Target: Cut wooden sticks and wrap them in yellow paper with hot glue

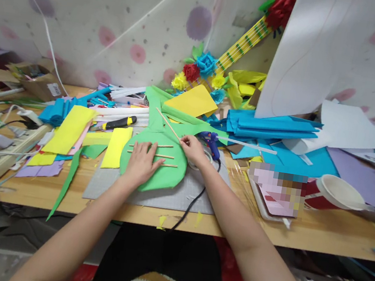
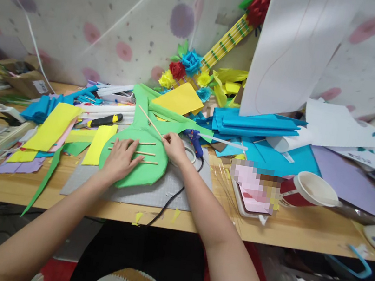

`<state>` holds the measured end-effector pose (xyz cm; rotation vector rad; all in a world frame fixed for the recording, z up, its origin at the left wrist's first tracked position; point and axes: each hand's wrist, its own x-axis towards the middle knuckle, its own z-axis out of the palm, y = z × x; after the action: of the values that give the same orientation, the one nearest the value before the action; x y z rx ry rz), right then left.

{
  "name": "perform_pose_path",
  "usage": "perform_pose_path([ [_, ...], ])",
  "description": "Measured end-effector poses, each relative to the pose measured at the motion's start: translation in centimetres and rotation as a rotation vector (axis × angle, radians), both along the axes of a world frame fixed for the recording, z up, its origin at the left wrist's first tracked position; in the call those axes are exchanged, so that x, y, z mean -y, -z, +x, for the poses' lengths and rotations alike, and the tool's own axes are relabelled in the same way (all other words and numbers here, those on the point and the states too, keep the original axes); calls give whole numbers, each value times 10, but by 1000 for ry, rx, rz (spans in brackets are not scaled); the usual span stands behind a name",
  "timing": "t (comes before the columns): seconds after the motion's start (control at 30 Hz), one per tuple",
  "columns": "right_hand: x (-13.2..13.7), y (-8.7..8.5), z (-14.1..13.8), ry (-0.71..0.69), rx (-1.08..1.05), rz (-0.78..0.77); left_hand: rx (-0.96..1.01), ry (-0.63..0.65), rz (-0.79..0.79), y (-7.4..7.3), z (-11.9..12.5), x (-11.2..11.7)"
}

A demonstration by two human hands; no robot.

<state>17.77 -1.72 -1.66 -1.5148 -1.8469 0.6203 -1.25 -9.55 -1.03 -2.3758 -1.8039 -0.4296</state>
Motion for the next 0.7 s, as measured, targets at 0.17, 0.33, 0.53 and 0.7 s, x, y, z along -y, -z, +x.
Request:
perform_pose_path([
  [0.17, 0, 5, -2, 52, -70, -11, 28, 254, -47, -6, -6, -8],
  [0.33, -1, 13, 0, 66, -170, -49, -81, 354, -99, -6, 1, -11],
  [0.53, 1, 17, -1, 74, -132, 15, -217, 264, -188, -18, 10, -12],
  [0.7, 1, 20, -4, 93, -356, -53, 114, -316, -190, -49, -31, -36],
])
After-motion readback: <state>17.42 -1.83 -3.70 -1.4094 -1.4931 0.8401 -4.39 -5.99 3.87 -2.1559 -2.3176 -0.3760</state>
